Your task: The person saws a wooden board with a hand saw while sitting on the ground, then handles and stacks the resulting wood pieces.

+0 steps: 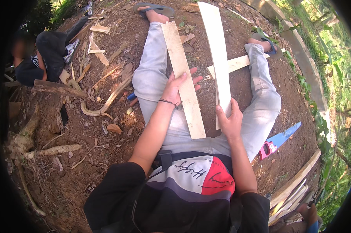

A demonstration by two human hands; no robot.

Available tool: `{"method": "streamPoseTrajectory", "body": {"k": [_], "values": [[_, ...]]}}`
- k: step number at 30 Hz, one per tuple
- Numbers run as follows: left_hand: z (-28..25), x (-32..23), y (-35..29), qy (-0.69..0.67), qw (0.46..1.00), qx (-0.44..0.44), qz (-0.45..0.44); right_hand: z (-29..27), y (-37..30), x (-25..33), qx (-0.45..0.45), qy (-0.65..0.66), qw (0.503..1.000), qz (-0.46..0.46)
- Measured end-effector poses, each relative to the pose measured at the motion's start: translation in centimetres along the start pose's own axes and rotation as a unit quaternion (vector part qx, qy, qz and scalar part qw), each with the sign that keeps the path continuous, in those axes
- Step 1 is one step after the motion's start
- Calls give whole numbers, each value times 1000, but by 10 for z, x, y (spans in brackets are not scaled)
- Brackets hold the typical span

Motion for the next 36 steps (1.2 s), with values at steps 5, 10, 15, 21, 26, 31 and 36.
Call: {"method": "streamPoseTrajectory", "body": {"k": [5, 10, 15, 21, 26, 31, 36], "values": [[6, -4, -3, -30, 999, 1, 10, 23, -4, 16, 43, -24, 999, -2], [-1, -15, 1, 15, 996, -13, 87, 35, -8, 23, 64, -55, 996, -15], [-5, -11, 3, 48, 995, -23, 87, 41, -9, 16, 83, -65, 994, -11], [-4, 0, 3, 6, 1000, -11, 28, 39, -8, 21, 72, -72, 993, -54], [-12, 10, 8, -30, 1000, 1, -5, 38, -6, 15, 84, -74, 991, -71], [-12, 13, 7, 3, 1000, 12, -2, 38, -6, 16, 87, -85, 989, -81], [-19, 1, 8, 14, 998, -35, 57, 37, -8, 28, 96, -103, 984, -106]]}}
Point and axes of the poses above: each hand's wrist, its own y-axis towards the middle knuckle, its own z-axis out of the palm, x = y × z, the point moved 10 cm from there along y, towards the middle knuckle, and after that the axes turned 2 degrees about x, right-handed, at the moved point
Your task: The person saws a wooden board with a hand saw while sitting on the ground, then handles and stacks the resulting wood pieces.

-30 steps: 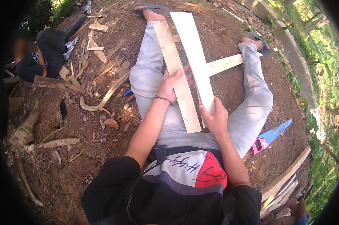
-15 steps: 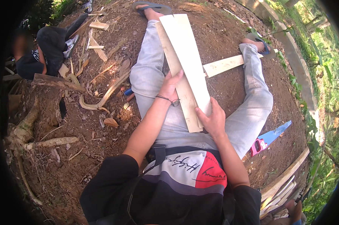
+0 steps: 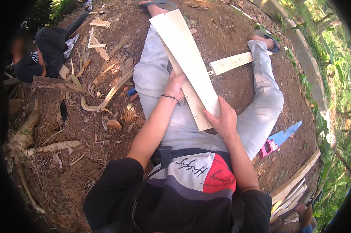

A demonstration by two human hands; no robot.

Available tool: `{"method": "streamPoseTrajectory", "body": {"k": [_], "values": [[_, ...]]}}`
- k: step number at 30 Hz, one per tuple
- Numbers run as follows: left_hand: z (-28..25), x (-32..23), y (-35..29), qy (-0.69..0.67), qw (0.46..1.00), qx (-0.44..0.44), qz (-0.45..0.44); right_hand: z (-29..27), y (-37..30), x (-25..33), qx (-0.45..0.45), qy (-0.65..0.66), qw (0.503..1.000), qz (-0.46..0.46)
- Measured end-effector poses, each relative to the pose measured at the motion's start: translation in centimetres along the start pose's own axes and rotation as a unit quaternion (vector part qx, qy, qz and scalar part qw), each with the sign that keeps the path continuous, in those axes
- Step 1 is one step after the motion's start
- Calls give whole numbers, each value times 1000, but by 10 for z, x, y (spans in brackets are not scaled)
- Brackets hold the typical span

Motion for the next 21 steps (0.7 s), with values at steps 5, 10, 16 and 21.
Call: {"method": "streamPoseTrajectory", "body": {"k": [5, 10, 16, 21], "values": [[-6, -3, 2, 4, 1000, -10, 23, 7, -2, -6, 20, -10, 1000, 0], [-8, -8, 0, 24, 998, -38, 38, -1, 4, -10, 43, 26, 998, 34], [-19, -2, 3, 53, 996, -64, 17, 2, 3, -18, 34, -9, 999, 25], [-19, -7, 0, 58, 993, -92, 42, 12, 0, -18, 33, 17, 996, 79]]}}
Point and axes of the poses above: each hand's wrist, its own y-axis towards the middle knuckle, its own z-axis out of the palm, x = y × z, the point moved 10 cm from there along y, towards the middle knuckle, and after that the axes turned 2 degrees about x, right-handed, at the moved point
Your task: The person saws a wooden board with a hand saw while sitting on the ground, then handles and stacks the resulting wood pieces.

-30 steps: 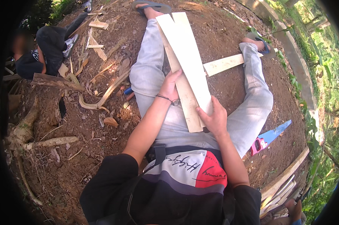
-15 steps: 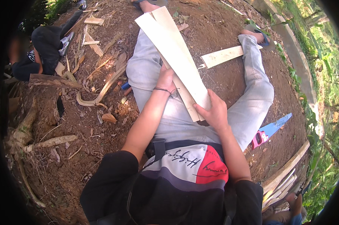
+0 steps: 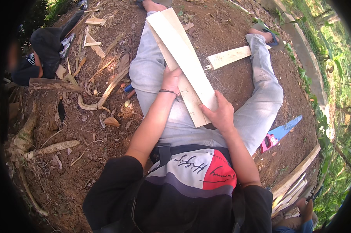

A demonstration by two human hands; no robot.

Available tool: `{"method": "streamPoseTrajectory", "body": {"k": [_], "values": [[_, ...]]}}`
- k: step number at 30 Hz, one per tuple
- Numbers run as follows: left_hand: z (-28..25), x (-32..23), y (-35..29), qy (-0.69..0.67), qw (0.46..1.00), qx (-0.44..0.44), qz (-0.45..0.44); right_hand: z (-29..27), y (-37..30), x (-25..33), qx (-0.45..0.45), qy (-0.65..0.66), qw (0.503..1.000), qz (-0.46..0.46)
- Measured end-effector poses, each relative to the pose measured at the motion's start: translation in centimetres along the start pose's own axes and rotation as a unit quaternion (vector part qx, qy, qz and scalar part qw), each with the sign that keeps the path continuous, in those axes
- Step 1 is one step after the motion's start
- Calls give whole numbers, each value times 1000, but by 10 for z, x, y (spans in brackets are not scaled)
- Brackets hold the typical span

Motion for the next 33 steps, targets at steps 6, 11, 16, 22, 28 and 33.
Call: {"method": "streamPoseTrajectory", "body": {"k": [6, 11, 16, 22, 28, 33], "values": [[-3, -3, -1, -4, 1000, -20, 9, 3, 2, -6, -17, -18, 999, -26], [2, 4, -1, -16, 999, 6, -31, 1, 2, -11, -13, -6, 1000, -14], [-1, -1, -1, -14, 1000, -16, 3, -7, 2, -3, -48, -88, 993, -64], [-5, -1, -3, -13, 999, -36, -11, -1, 2, -8, -36, -50, 997, -44], [6, 0, -2, -20, 999, 20, -21, -6, 3, -12, -35, 45, 998, -9], [3, 0, -2, -9, 1000, 15, -19, -39, 5, -22, -138, 57, 988, 31]]}}
Point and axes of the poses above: each hand's wrist, its own y-axis towards the middle knuckle, its own z-axis out of the palm, x = y × z, the point moved 10 cm from there along y, towards the middle knuckle, and after that the axes turned 2 degrees about x, right-handed, at the moved point
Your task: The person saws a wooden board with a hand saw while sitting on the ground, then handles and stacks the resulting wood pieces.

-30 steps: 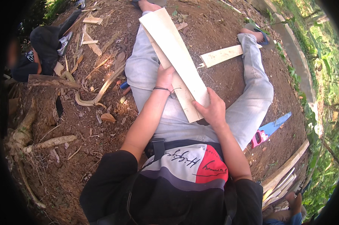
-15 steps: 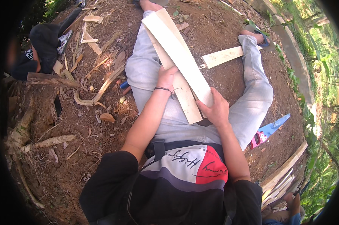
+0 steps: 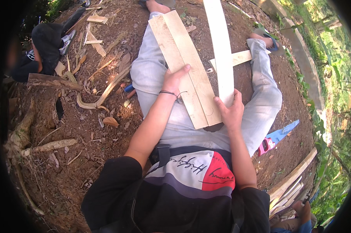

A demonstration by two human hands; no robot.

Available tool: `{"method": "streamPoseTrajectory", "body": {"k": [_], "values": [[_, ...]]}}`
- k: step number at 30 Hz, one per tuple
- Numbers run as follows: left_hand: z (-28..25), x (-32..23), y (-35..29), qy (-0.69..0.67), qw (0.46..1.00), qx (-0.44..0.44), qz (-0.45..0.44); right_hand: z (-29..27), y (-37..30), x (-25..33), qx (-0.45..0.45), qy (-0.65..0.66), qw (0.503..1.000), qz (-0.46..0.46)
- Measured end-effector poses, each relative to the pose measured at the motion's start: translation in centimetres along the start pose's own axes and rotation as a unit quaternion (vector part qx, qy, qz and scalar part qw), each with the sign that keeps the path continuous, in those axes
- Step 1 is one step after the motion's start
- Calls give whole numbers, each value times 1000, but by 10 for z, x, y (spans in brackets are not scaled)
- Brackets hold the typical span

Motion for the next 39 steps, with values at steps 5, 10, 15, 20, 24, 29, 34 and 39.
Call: {"method": "streamPoseTrajectory", "body": {"k": [5, 10, 15, 20, 24, 29, 34, 39], "values": [[1, 4, 1, -12, 1000, 6, -22, -15, 10, -14, 10, 30, 999, 25], [4, 2, -1, -22, 999, 7, -28, -1, 10, -35, 58, 126, 990, 36], [9, 1, -4, -35, 998, 22, -40, 0, 12, -22, 62, 90, 994, 12], [11, 1, -4, -29, 999, 32, -30, -6, 11, -5, 62, 38, 997, -10], [11, 2, -4, -39, 998, 27, -38, -6, 9, 4, 61, 25, 998, -11], [10, 3, -2, -25, 999, 35, -32, -4, 10, 5, 66, 27, 997, -3], [11, 3, -4, -42, 998, 32, -44, -3, 9, 3, 64, 27, 998, -9], [9, 2, -4, -34, 998, 22, -42, -1, 8, 3, 65, 36, 997, -6]]}}
Point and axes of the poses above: each hand's wrist, its own y-axis towards the middle knuckle, its own z-axis out of the palm, x = y × z, the point moved 10 cm from there along y, towards the middle knuckle, and after that the axes turned 2 degrees about x, right-handed, at the moved point
